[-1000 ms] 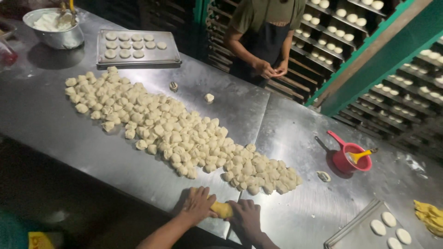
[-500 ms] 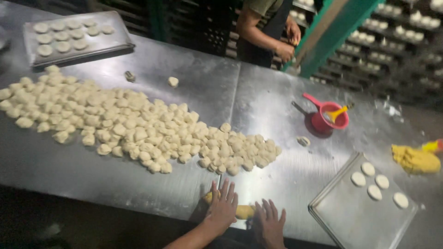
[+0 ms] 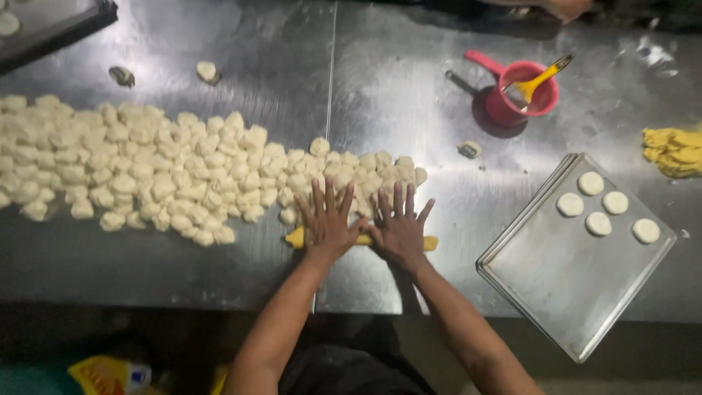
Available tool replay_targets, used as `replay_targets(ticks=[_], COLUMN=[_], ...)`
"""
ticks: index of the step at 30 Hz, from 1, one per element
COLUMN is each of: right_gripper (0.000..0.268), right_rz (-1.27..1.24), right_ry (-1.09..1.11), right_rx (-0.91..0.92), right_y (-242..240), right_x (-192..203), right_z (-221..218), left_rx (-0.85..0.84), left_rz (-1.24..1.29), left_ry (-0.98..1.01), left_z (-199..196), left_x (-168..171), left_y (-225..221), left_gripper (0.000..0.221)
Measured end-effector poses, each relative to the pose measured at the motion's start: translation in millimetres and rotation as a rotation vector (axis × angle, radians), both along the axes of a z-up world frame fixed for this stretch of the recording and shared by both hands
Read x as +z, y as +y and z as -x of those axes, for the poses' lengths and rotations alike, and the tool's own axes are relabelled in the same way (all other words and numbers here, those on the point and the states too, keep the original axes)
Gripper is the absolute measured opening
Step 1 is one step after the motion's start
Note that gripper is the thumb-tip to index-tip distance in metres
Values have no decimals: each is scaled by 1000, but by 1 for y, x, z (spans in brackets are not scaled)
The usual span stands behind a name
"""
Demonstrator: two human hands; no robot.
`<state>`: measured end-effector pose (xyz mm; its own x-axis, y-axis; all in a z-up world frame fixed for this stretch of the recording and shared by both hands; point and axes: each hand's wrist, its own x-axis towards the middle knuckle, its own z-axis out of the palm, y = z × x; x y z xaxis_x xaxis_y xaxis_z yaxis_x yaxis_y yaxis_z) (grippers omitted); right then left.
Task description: The recorder prepares dough buns by brushing them with liquid, placing them on trays, and then shaping more dough pieces to put on a separate tray.
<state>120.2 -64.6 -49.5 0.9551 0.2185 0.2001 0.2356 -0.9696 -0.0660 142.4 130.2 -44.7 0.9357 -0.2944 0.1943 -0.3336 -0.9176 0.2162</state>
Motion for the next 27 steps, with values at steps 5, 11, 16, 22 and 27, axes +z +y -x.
replay_targets(ticks=[5, 11, 16, 22, 27], right_gripper=[78, 76, 63, 88, 81], right_rz=[-83, -95, -17, -110, -97], right_ry=[155, 202, 219, 58, 210], right_rx=[109, 168, 133, -130, -191], right_y=[-9, -17, -29, -44, -38], right_x=[12, 27, 5, -1, -8], right_z=[73, 163, 112, -5, 45], left_rx=[-31, -115, -139, 71, -24], left_rz=[-116, -157, -93, 35, 6], left_ry=[225, 383, -90, -146, 163], left_z=[75, 173, 111, -45, 24], left_x=[24, 29, 0, -17, -6], left_y=[29, 65, 83, 96, 109], left_gripper=[83, 81, 70, 94, 91])
